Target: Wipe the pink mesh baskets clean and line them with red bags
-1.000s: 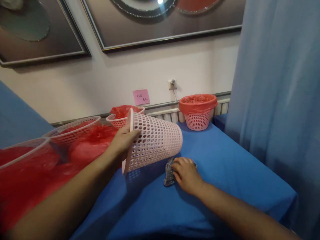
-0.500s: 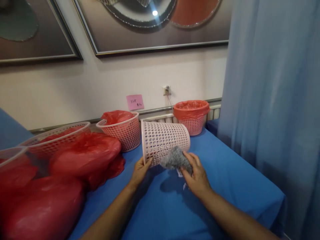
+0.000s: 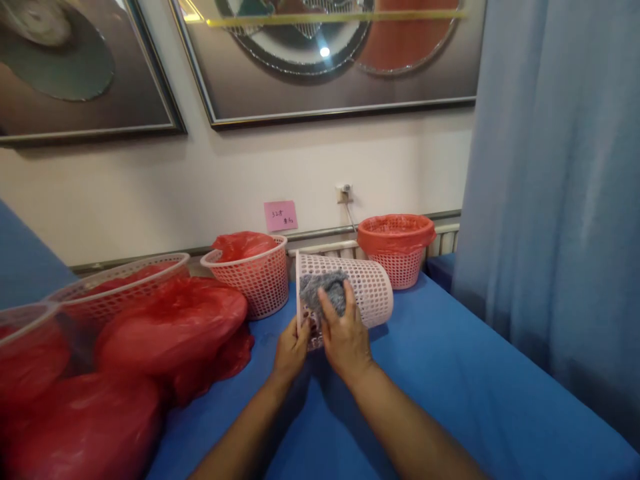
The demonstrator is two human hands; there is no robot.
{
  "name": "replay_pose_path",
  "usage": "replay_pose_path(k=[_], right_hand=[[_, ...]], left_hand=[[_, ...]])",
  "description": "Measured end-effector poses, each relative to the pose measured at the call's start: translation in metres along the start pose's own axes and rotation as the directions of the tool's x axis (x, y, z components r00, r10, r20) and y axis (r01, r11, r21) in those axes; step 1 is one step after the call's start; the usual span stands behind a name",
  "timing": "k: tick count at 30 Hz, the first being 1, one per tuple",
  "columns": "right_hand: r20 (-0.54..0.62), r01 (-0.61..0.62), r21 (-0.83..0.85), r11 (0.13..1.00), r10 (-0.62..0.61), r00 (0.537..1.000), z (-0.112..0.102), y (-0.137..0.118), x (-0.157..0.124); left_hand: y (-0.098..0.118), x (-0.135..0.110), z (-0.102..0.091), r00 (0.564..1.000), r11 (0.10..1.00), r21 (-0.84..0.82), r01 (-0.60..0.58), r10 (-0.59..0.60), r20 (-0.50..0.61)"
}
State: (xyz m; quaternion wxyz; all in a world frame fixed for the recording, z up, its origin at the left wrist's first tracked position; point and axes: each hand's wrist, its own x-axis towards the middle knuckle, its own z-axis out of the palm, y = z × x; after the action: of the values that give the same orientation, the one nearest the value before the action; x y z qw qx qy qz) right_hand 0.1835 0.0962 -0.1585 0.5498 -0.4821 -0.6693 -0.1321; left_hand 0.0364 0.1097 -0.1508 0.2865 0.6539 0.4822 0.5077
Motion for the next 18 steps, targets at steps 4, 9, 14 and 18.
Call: replay_pose_path(k=[4,9,14,18], right_hand=[[0.050,0.175,0.057,0.983,-0.178,0.983,0.016,-0.018,-0.029],[0.058,0.163,0.056,0.985,-0.166,0.984,0.014,0.003,-0.026],[-0.021,-0.262,0.031,0.965,0.262,0.965,0.000,0.066,-0.004],[-0.074,-0.447,0.066,0.892,0.451,0.889,-0.001,0.087,0.002]], left_hand=[[-0.024,-0.011,-0.006,0.999,0.995,0.085,-0.046,0.047,-0.012],[-0.029,-0.018,-0.009,0.998,0.990,0.130,-0.056,0.061,-0.035],[-0.030,-0.019,0.003,0.998,0.991,0.126,-0.054,0.055,-0.006],[-0.037,-0.021,0.011,0.998,0.999,0.022,-0.047,0.046,0.039]])
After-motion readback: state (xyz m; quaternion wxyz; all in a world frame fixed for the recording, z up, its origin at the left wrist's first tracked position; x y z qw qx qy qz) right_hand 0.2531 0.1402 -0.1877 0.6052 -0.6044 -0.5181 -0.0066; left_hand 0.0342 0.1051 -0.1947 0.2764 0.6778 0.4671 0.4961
